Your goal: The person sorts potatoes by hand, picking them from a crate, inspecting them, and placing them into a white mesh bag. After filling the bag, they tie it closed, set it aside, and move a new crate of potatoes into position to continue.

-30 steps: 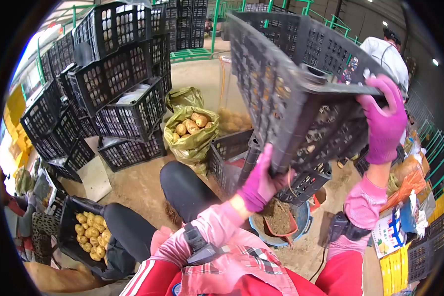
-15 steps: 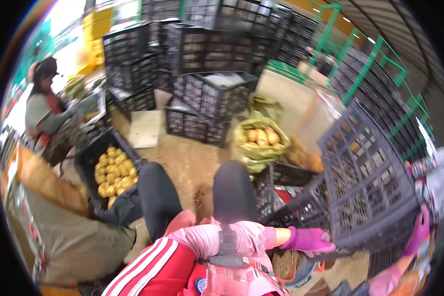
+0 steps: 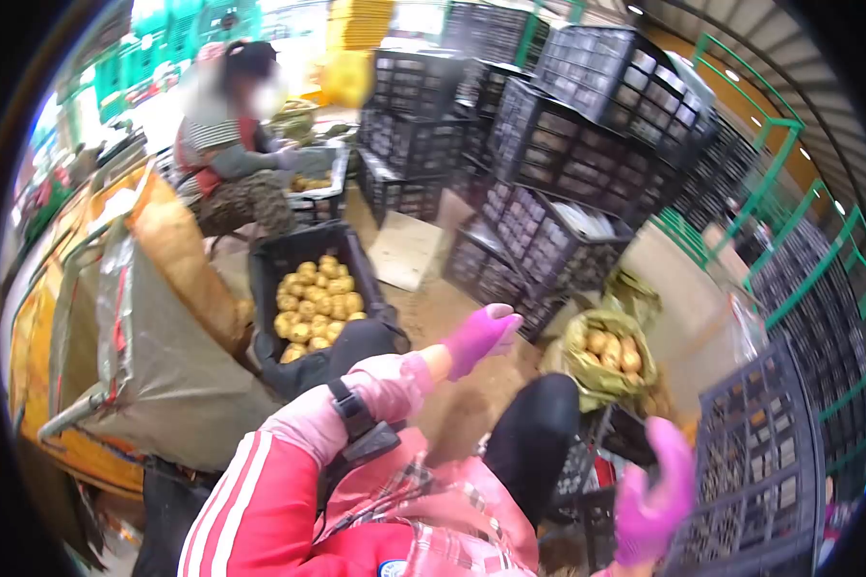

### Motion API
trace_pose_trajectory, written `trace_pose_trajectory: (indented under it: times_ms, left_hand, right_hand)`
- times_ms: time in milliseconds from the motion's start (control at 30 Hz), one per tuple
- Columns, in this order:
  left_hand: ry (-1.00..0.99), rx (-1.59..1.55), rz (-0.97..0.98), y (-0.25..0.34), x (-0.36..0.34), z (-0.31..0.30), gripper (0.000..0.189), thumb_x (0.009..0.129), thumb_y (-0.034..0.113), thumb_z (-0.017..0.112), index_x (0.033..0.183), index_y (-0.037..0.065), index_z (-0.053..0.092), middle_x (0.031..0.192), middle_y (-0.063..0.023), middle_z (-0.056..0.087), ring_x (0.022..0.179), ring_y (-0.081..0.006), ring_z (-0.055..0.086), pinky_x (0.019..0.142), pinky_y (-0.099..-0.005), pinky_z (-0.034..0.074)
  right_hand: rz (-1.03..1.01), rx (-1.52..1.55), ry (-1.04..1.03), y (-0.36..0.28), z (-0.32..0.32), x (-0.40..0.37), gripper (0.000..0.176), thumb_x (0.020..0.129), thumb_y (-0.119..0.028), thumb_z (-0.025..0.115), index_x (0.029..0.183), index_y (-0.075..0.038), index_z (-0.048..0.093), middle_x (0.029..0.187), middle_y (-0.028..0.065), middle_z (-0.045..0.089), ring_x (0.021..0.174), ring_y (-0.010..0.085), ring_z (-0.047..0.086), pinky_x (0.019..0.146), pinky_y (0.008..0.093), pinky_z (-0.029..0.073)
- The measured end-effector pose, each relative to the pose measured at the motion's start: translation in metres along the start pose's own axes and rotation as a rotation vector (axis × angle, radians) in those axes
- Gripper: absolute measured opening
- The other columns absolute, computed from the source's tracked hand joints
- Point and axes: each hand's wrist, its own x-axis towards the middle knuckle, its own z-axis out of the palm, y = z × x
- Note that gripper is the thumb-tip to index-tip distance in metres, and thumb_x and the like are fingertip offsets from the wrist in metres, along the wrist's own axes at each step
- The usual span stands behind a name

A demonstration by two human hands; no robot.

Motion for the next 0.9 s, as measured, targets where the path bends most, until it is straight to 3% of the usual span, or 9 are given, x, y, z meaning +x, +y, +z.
trace_pose_trajectory:
  times_ms: [100,233,400,500,567,600,667,767,900]
  left_hand:
    - [0.130,0.122,0.114,0.004,0.026,-0.046,0.066,0.089,0.033,0.069,0.139,0.000,0.042,0.106,-0.0114,0.065,0.075,-0.0141,0.062,0.060,-0.0284,0.051]
    - [0.235,0.077,0.112,0.011,0.059,-0.091,0.068,0.089,0.033,0.070,0.139,-0.002,0.041,0.116,-0.0147,0.063,0.082,-0.0166,0.062,0.067,-0.0304,0.053]
    - [0.420,0.040,0.160,-0.013,0.069,-0.161,0.061,0.092,0.028,0.066,0.138,-0.003,0.042,0.119,-0.0148,0.061,0.103,-0.0196,0.059,0.087,-0.0312,0.051]
    - [0.356,0.052,0.094,-0.032,0.074,-0.178,0.062,0.093,0.031,0.066,0.138,-0.003,0.041,0.121,-0.0157,0.058,0.110,-0.0207,0.057,0.094,-0.0321,0.048]
    - [0.362,0.019,0.004,-0.004,0.076,-0.155,0.065,0.093,0.031,0.065,0.142,0.000,0.036,0.135,-0.0201,0.050,0.123,-0.0249,0.052,0.103,-0.0356,0.044]
    - [0.375,-0.003,-0.031,-0.011,0.087,-0.155,0.060,0.096,0.026,0.063,0.142,-0.002,0.037,0.136,-0.0142,0.049,0.125,-0.0215,0.050,0.102,-0.0325,0.045]
    - [0.443,0.060,-0.111,-0.033,0.106,-0.161,0.055,0.097,0.026,0.062,0.139,-0.002,0.041,0.130,-0.0130,0.054,0.120,-0.0197,0.052,0.100,-0.0302,0.045]
    - [0.470,0.097,-0.217,-0.029,0.127,-0.162,0.053,0.097,0.026,0.062,0.138,-0.001,0.043,0.124,-0.0118,0.057,0.111,-0.0176,0.056,0.096,-0.0296,0.048]
    - [0.454,-0.143,-0.473,-0.041,0.128,-0.169,0.048,0.099,0.025,0.059,0.137,-0.001,0.045,0.122,-0.0113,0.058,0.104,-0.0148,0.059,0.088,-0.0276,0.051]
  right_hand:
    - [0.050,0.385,-0.263,0.029,0.122,0.030,0.036,0.078,-0.008,0.070,0.113,0.002,0.065,0.112,0.0177,0.067,0.108,0.0345,0.062,0.098,0.0401,0.046]
    - [0.125,0.660,-0.462,0.046,0.256,0.076,0.035,0.080,-0.008,0.070,0.114,0.000,0.065,0.110,0.0175,0.067,0.107,0.0315,0.063,0.096,0.0383,0.047]
    - [-0.090,0.534,-0.589,0.077,0.398,0.104,0.033,0.082,-0.015,0.069,0.113,-0.006,0.066,0.109,0.0142,0.067,0.103,0.0322,0.063,0.094,0.0427,0.048]
    - [-0.411,0.219,-0.536,0.083,0.439,0.093,0.034,0.081,-0.019,0.070,0.112,-0.008,0.064,0.108,0.0132,0.067,0.101,0.0313,0.063,0.093,0.0470,0.047]
    - [-0.259,0.549,-0.727,0.081,0.460,0.090,0.037,0.079,-0.024,0.071,0.112,-0.009,0.063,0.107,0.0123,0.066,0.099,0.0307,0.062,0.093,0.0504,0.045]
    - [-0.231,0.520,-0.784,0.094,0.472,0.085,0.038,0.079,-0.026,0.071,0.112,-0.009,0.063,0.107,0.0128,0.066,0.099,0.0313,0.062,0.093,0.0495,0.046]
    - [-0.188,0.457,-0.870,0.114,0.497,0.082,0.040,0.079,-0.028,0.071,0.113,-0.009,0.063,0.108,0.0138,0.066,0.100,0.0325,0.063,0.092,0.0478,0.047]
    - [-0.141,0.372,-0.944,0.118,0.511,0.091,0.033,0.095,-0.031,0.055,0.109,-0.003,0.063,0.107,0.0173,0.068,0.093,0.0358,0.065,0.084,0.0464,0.050]
    - [-0.039,0.381,-1.024,0.125,0.521,0.050,0.036,0.089,-0.035,0.060,0.113,-0.008,0.062,0.111,0.0151,0.067,0.100,0.0344,0.062,0.090,0.0450,0.047]
